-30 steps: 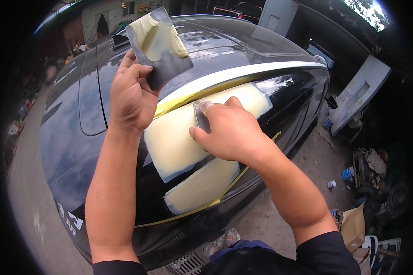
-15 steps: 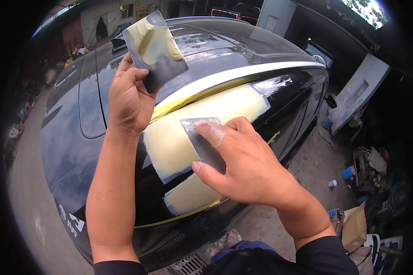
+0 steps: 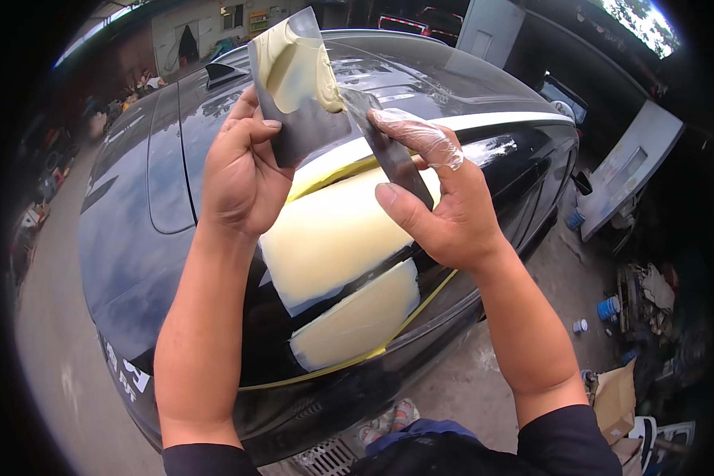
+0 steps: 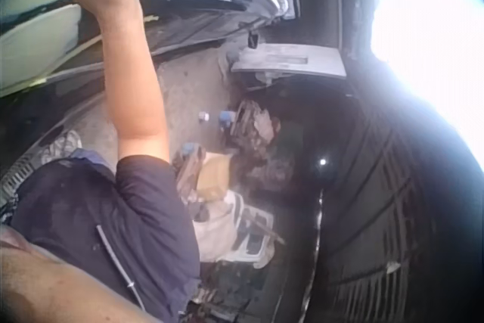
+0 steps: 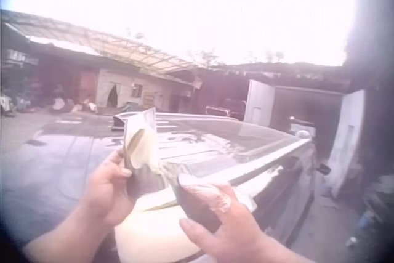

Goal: The person uses a putty knife to spread a beige filler onto the rear quarter panel of a black car. The work area is masked with yellow tape, and the person repeatedly applies and smooths the filler over the taped section.

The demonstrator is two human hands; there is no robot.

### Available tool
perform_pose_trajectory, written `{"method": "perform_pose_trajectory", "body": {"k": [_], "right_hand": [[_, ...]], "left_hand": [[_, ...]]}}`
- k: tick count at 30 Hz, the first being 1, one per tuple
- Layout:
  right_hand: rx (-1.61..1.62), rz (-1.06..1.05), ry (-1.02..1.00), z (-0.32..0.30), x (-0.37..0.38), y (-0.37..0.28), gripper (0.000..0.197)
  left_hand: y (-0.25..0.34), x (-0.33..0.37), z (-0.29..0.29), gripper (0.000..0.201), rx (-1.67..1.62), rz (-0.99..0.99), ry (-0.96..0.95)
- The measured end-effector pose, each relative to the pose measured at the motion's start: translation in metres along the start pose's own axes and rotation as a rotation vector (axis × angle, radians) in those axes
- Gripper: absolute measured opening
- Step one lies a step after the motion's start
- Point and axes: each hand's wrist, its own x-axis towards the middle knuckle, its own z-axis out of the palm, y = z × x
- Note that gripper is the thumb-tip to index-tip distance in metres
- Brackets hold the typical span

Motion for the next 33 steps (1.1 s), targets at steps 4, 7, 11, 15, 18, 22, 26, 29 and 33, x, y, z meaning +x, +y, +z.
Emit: {"method": "perform_pose_trajectory", "body": {"k": [4, 7, 11, 15, 18, 22, 26, 29, 33], "right_hand": [[-0.087, 0.034, -0.11, -0.025, -0.017, 0.024, 0.052], [-0.077, 0.005, -0.304, -0.028, -0.021, 0.026, 0.056], [-0.17, -0.12, -0.551, -0.014, -0.003, 0.016, 0.059], [-0.159, -0.211, -0.679, 0.005, 0.01, 0.019, 0.06], [-0.121, -0.275, -0.676, 0.016, 0.016, 0.022, 0.054], [-0.12, -0.292, -0.726, 0.017, 0.021, 0.024, 0.054], [-0.127, -0.273, -0.769, 0.015, 0.021, 0.035, 0.059], [-0.146, -0.265, -0.771, 0.01, 0.02, 0.043, 0.059], [-0.161, -0.251, -0.776, 0.002, 0.02, 0.052, 0.06]], "left_hand": [[0.012, 0.004, -0.004, 0.046, 0.014, 0.075, 0.034], [0.012, 0.004, 0.003, 0.048, 0.143, 0.089, 0.198], [0.012, 0.007, -0.005, 0.044, 0.147, 0.104, 0.192], [0.013, 0.007, -0.007, 0.045, 0.168, 0.104, 0.203], [0.011, 0.008, -0.009, 0.045, 0.174, 0.101, 0.199], [0.011, 0.008, -0.011, 0.046, 0.203, 0.107, 0.207], [0.01, 0.008, -0.013, 0.047, 0.225, 0.11, 0.209], [0.008, 0.009, -0.014, 0.048, 0.274, 0.097, 0.234], [0.007, 0.008, -0.016, 0.048, 0.301, 0.104, 0.231]]}}
